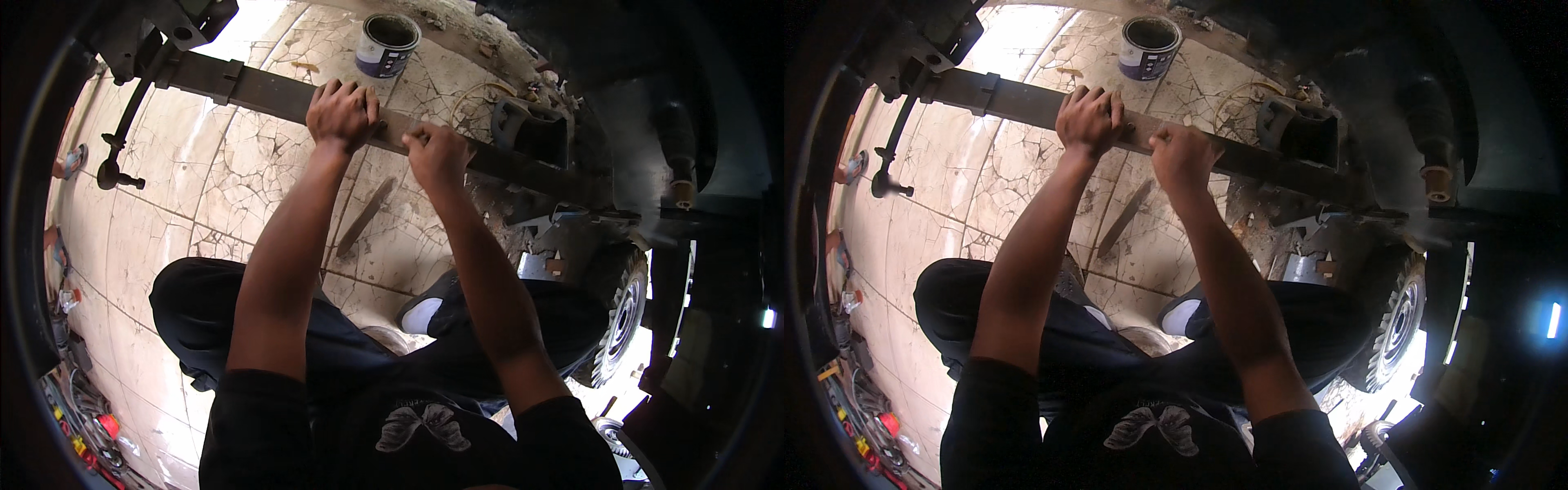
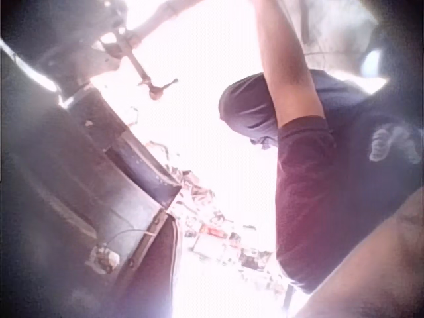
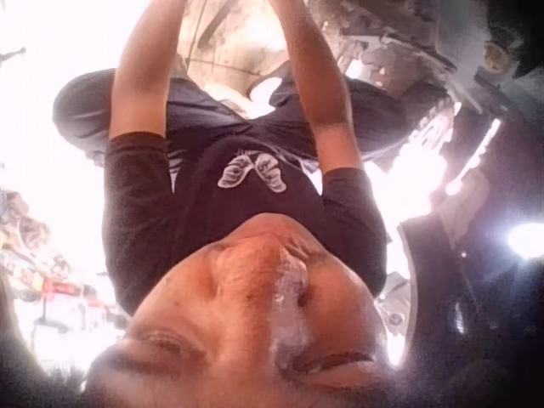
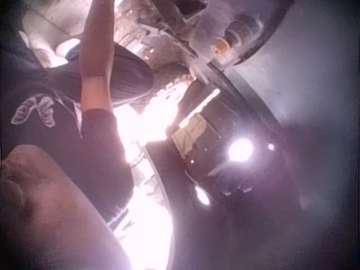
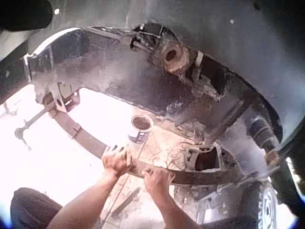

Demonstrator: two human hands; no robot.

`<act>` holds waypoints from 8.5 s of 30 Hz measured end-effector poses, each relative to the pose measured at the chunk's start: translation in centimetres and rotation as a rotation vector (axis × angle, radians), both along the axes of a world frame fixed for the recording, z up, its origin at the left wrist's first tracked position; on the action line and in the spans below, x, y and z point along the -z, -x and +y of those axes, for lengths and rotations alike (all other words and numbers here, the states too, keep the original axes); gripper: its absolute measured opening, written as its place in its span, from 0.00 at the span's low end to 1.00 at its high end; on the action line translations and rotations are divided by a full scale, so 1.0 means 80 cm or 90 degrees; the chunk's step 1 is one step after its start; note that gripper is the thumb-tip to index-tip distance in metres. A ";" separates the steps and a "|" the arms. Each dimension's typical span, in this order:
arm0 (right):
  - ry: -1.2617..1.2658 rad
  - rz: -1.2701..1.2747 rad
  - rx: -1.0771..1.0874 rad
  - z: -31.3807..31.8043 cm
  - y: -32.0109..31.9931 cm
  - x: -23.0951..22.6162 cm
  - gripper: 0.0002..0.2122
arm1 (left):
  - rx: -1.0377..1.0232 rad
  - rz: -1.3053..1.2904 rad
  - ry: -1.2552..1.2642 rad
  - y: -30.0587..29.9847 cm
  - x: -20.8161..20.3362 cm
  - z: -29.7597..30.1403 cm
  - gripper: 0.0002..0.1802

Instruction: The person sits under a vehicle and repeatedly scrubs a metal frame section with a small abrasive tool, then briefly uses a hammer to tap the same area. The person continues scrubbing the frame throughout the clip.

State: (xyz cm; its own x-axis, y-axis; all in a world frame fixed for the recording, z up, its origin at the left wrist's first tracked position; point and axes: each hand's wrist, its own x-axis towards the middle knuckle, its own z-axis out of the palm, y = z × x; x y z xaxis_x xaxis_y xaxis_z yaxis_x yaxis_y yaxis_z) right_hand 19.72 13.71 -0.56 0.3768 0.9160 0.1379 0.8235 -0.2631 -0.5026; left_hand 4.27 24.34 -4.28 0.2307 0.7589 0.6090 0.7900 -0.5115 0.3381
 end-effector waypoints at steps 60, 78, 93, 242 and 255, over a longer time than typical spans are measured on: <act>-0.088 0.551 -0.143 -0.178 0.040 -0.089 0.16 | 0.167 -0.382 0.494 0.042 -0.143 -0.237 0.11; -0.175 0.621 -0.242 -0.164 0.026 -0.077 0.25 | 0.161 -0.581 0.503 0.059 -0.136 -0.234 0.12; -0.221 0.603 -0.264 -0.166 0.014 -0.096 0.24 | 0.155 -0.797 0.520 0.057 -0.146 -0.228 0.15; -0.011 0.911 -0.397 -0.117 0.025 -0.081 0.10 | 0.343 -0.923 0.714 0.101 -0.134 -0.221 0.05; 0.064 0.845 -0.206 -0.118 0.028 -0.063 0.15 | 0.274 -0.750 0.689 0.086 -0.118 -0.220 0.13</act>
State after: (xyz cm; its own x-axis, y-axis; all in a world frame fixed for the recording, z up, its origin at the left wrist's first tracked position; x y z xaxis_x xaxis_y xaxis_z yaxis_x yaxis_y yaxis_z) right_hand 17.50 4.28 4.50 -0.0589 0.9721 -0.2273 -0.2269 -0.2347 -0.9452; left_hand -2.58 6.75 5.17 0.3478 0.9266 -0.1433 -0.2689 0.2450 0.9315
